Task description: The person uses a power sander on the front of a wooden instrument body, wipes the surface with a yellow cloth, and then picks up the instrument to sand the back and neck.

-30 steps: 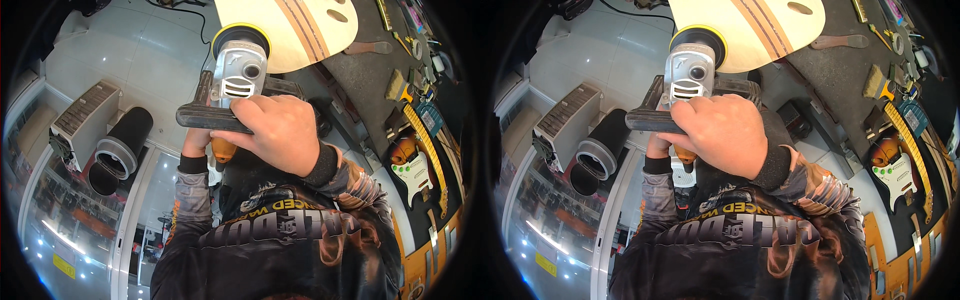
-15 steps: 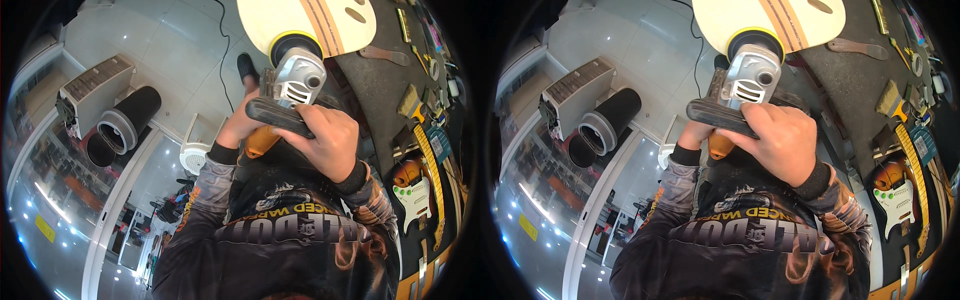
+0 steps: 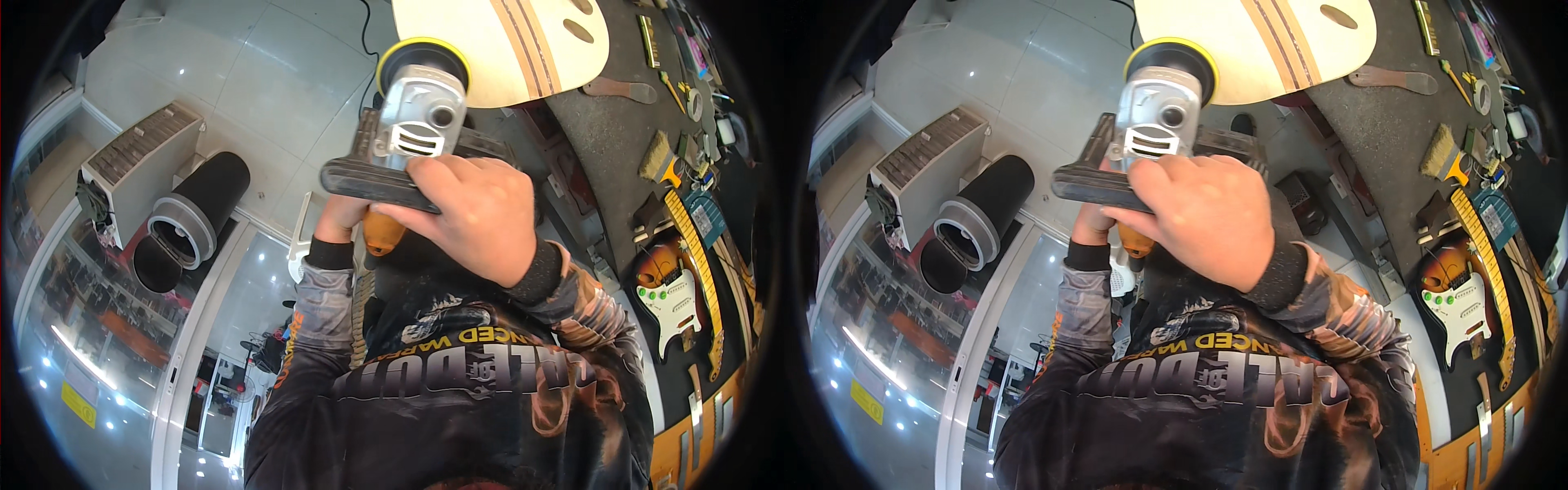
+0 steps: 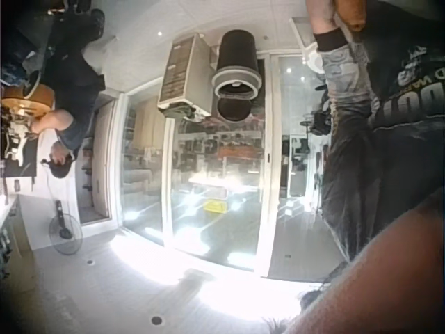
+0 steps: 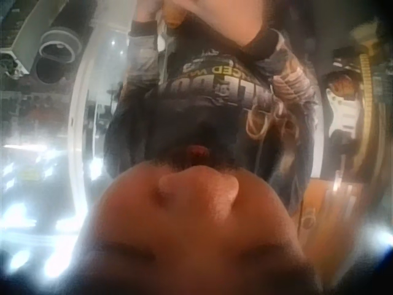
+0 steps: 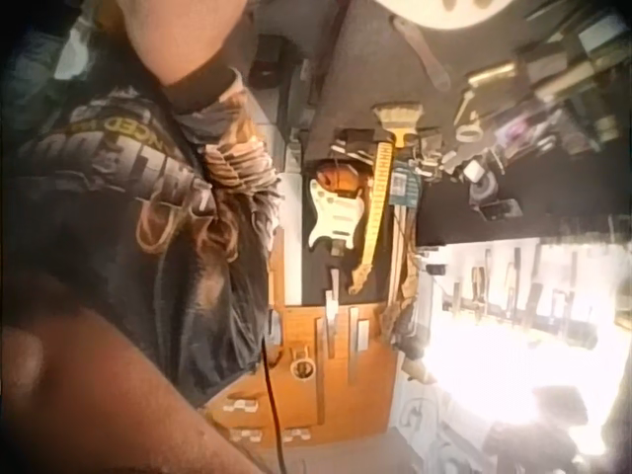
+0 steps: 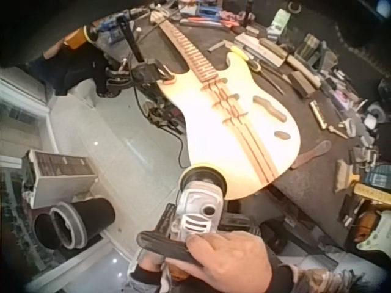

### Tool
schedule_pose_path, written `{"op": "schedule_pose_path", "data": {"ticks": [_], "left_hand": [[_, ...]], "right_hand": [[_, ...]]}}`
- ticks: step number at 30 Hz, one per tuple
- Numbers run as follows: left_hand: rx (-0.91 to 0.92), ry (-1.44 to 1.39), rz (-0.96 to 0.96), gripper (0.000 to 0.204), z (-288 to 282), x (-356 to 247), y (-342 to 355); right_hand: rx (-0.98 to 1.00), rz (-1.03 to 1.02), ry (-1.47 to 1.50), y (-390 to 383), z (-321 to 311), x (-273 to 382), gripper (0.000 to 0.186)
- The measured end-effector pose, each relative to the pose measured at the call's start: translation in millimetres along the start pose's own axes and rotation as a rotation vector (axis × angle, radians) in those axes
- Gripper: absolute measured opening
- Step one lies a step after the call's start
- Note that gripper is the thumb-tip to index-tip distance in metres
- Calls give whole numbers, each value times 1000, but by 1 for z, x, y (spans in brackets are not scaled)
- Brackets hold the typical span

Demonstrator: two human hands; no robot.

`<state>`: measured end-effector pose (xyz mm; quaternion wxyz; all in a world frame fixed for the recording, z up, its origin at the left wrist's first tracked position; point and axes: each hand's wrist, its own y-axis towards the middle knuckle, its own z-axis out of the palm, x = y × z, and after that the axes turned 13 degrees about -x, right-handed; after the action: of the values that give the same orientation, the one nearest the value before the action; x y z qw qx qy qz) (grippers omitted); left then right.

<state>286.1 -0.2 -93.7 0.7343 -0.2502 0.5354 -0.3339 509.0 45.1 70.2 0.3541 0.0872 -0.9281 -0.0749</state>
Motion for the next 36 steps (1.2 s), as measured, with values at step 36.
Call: {"op": "schedule_pose_path", "data": {"ticks": [36], "left_hand": [[-40,16,-66,56,-15,-28,0]], "right_hand": [[80,-17,61,19,19,8,35]]}}
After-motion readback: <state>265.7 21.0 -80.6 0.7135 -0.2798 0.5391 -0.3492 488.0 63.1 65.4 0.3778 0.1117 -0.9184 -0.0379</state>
